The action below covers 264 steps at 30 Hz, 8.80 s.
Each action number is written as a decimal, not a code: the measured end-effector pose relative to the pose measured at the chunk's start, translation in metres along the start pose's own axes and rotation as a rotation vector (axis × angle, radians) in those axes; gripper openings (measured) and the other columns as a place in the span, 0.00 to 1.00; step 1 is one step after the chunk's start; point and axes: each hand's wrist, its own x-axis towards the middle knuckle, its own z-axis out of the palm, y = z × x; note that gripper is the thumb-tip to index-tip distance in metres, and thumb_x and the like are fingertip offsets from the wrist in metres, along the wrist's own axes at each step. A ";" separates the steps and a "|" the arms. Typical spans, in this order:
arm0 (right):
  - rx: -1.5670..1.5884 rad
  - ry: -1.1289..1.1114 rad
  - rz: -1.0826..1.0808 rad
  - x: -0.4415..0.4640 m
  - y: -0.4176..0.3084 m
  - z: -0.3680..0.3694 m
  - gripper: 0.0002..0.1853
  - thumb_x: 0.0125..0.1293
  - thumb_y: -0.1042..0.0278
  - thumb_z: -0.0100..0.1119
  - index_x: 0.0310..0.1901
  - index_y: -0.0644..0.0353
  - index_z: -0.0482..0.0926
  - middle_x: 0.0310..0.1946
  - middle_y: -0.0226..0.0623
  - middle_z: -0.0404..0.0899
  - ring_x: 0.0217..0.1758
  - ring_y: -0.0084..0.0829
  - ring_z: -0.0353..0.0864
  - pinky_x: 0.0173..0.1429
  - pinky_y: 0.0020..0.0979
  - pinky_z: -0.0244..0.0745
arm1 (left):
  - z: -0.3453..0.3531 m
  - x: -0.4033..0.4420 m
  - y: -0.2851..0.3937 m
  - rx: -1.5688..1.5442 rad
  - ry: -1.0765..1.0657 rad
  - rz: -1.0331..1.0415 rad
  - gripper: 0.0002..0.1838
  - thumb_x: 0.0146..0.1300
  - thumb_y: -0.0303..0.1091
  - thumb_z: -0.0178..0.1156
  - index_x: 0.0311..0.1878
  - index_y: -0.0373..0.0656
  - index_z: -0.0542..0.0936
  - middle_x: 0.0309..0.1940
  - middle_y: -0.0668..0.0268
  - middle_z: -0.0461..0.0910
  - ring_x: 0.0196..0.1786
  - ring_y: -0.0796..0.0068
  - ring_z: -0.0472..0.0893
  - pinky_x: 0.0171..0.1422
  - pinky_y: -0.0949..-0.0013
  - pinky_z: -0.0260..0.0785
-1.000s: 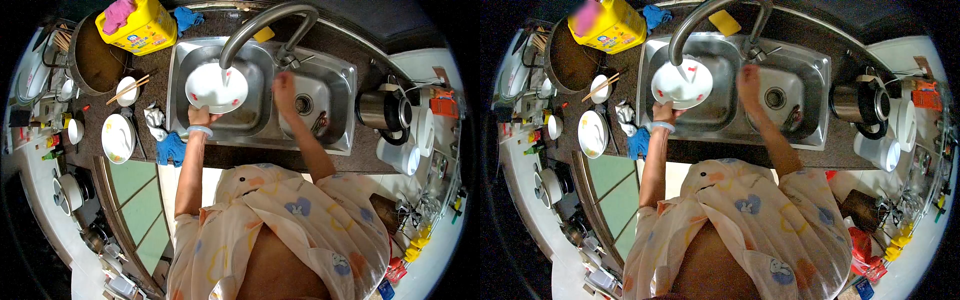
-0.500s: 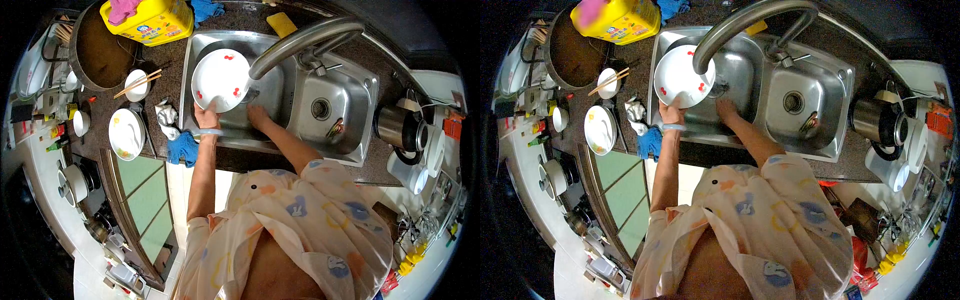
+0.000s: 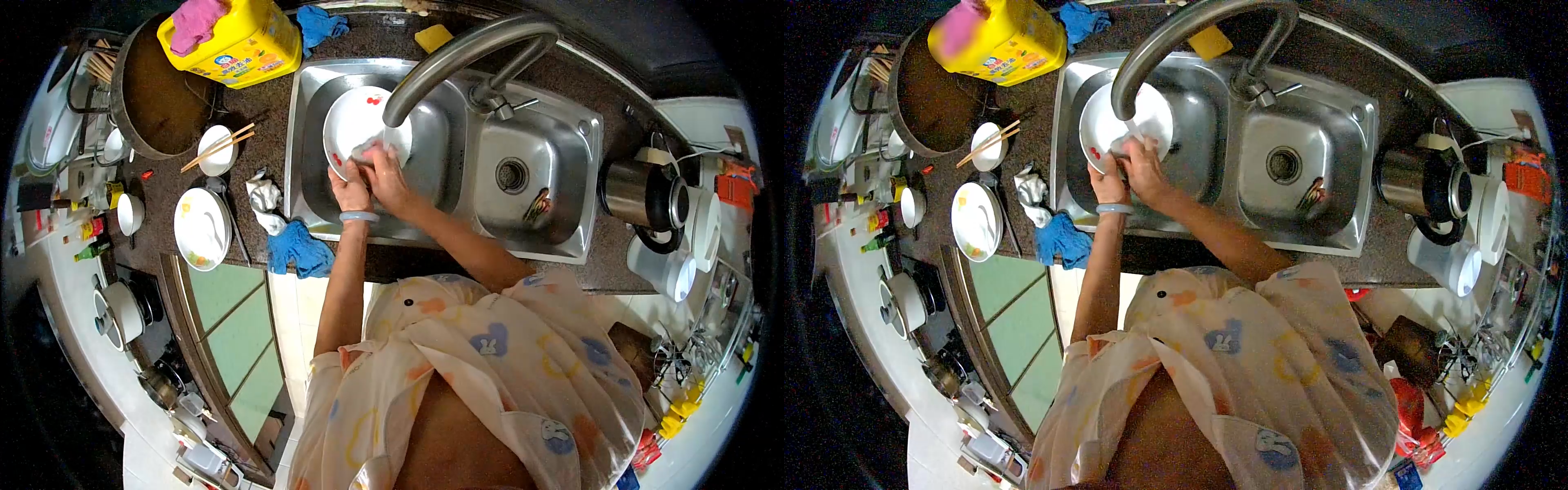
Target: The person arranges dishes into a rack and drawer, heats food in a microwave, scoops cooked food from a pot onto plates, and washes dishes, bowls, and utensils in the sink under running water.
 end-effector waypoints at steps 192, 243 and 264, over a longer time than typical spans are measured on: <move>-0.114 -0.575 0.559 0.088 -0.015 -0.125 0.27 0.62 0.66 0.52 0.59 0.74 0.61 0.49 0.62 0.74 0.47 0.53 0.81 0.37 0.41 0.86 | 0.062 -0.061 0.045 1.358 -0.603 0.534 0.27 0.50 0.32 0.64 0.55 0.38 0.72 0.63 0.51 0.68 0.66 0.50 0.68 0.65 0.55 0.65; 0.264 -0.202 0.356 0.083 0.031 -0.056 0.23 0.69 0.50 0.46 0.50 0.65 0.74 0.45 0.55 0.77 0.49 0.50 0.76 0.52 0.43 0.68 | -0.002 -0.047 0.085 -0.057 -0.430 -0.319 0.16 0.60 0.22 0.62 0.53 0.36 0.77 0.45 0.64 0.82 0.45 0.77 0.78 0.52 0.72 0.70; 0.600 -0.508 0.754 0.035 0.081 -0.062 0.22 0.71 0.57 0.38 0.52 0.65 0.76 0.46 0.47 0.79 0.47 0.37 0.79 0.55 0.40 0.73 | -0.005 -0.064 0.071 -0.179 -0.195 -0.447 0.15 0.53 0.33 0.71 0.44 0.44 0.80 0.40 0.66 0.81 0.48 0.69 0.75 0.56 0.60 0.67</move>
